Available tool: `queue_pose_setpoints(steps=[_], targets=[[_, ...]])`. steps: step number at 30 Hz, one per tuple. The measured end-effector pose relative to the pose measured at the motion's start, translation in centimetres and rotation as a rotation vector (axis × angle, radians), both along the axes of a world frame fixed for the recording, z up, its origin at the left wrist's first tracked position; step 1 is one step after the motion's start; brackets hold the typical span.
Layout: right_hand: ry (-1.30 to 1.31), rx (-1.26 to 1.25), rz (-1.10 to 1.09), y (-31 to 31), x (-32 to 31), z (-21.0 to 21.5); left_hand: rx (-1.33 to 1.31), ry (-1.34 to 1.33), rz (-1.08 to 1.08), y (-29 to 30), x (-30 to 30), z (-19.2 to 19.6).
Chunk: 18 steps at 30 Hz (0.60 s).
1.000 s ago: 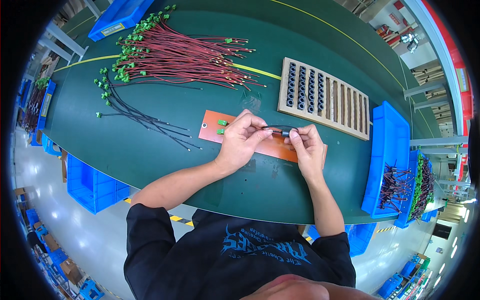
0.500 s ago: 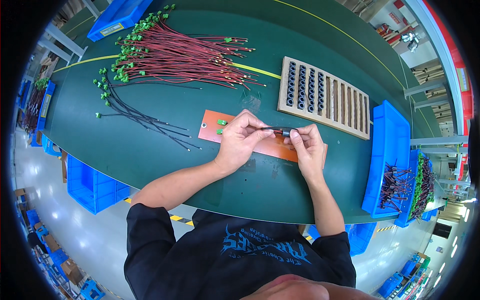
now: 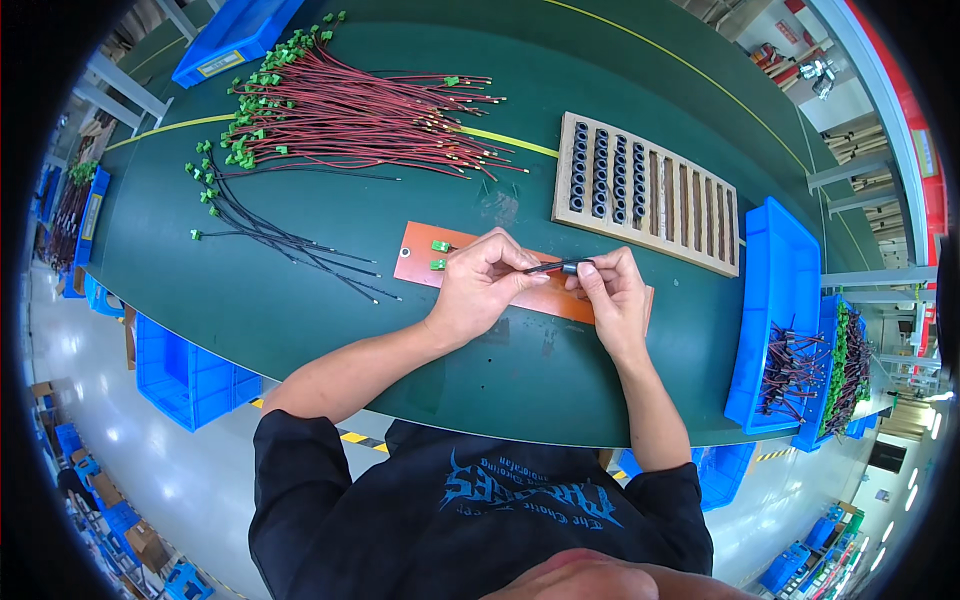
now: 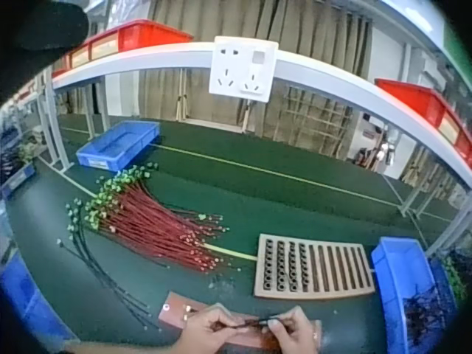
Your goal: The person assembles wire harnesses by hand at a workbench. They pick up red and black wires, insert them into a black cylindrical connector, and place the finished assembly into a blue bin. The process is repeated multiple times throughout the clip.
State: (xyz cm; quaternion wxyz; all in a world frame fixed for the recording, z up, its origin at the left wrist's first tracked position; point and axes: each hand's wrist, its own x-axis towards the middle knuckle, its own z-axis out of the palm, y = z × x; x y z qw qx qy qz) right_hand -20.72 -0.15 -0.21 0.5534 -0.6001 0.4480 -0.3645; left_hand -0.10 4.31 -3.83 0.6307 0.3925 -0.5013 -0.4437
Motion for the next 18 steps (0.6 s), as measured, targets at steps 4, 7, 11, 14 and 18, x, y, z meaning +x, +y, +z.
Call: queue_pose_setpoints(steps=[4, 7, 11, 14, 18], targets=[[0.003, -0.032, 0.023, -0.1, -0.3, -0.4, 0.037, -0.190, 0.027, 0.1, 0.5, 1.9], [-0.010, -0.029, 0.037, -0.2, -0.4, -0.5, 0.100, -0.102, 0.029, -0.1, 0.7, 1.4], [-0.049, -0.025, 0.053, -0.2, -0.4, -0.6, 0.132, -0.013, -0.012, -0.3, 0.8, 1.2], [-0.034, -0.037, 0.060, -0.1, -0.3, -0.4, 0.046, 0.024, 0.027, -0.3, 0.4, 0.9], [-0.011, -0.055, 0.063, -0.1, -0.2, -0.3, 0.051, 0.042, 0.077, -0.6, 0.0, 0.7]])
